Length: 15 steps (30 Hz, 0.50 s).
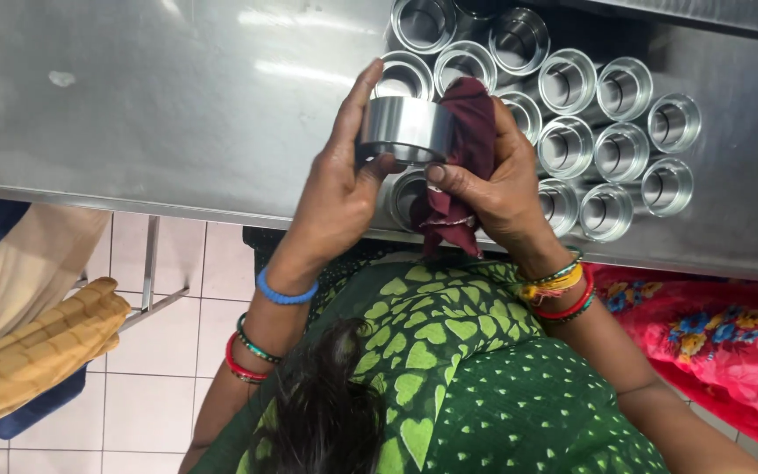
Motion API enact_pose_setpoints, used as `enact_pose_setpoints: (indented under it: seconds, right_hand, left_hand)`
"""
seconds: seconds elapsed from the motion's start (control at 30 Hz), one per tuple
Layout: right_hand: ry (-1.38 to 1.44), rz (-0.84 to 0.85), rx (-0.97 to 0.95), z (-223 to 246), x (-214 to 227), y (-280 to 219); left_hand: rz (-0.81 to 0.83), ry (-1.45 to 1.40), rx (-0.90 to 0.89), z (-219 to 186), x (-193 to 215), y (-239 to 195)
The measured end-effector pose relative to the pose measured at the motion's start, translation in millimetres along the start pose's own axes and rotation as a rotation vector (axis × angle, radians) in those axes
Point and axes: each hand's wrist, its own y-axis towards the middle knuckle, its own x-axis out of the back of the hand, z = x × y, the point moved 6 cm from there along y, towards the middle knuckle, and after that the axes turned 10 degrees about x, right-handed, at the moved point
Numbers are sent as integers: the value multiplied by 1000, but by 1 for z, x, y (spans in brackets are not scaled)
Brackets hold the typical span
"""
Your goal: Polishing cylindrical metal components with a cloth at a metal fabrication station.
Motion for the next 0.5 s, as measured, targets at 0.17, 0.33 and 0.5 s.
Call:
enact_pose_setpoints:
  seconds: [0.17, 0.33, 0.5]
  right_hand:
    - [-56, 57, 0, -3, -15, 0]
    - [-222, 29, -13, -1, 11, -1]
    - [-174, -211, -15, 14, 63, -17]
  left_hand:
    - [-243, 250, 39, 23, 10, 6]
    - [-282, 548, 534, 80, 58, 9]
    - [-274, 1038, 73, 65, 89, 7]
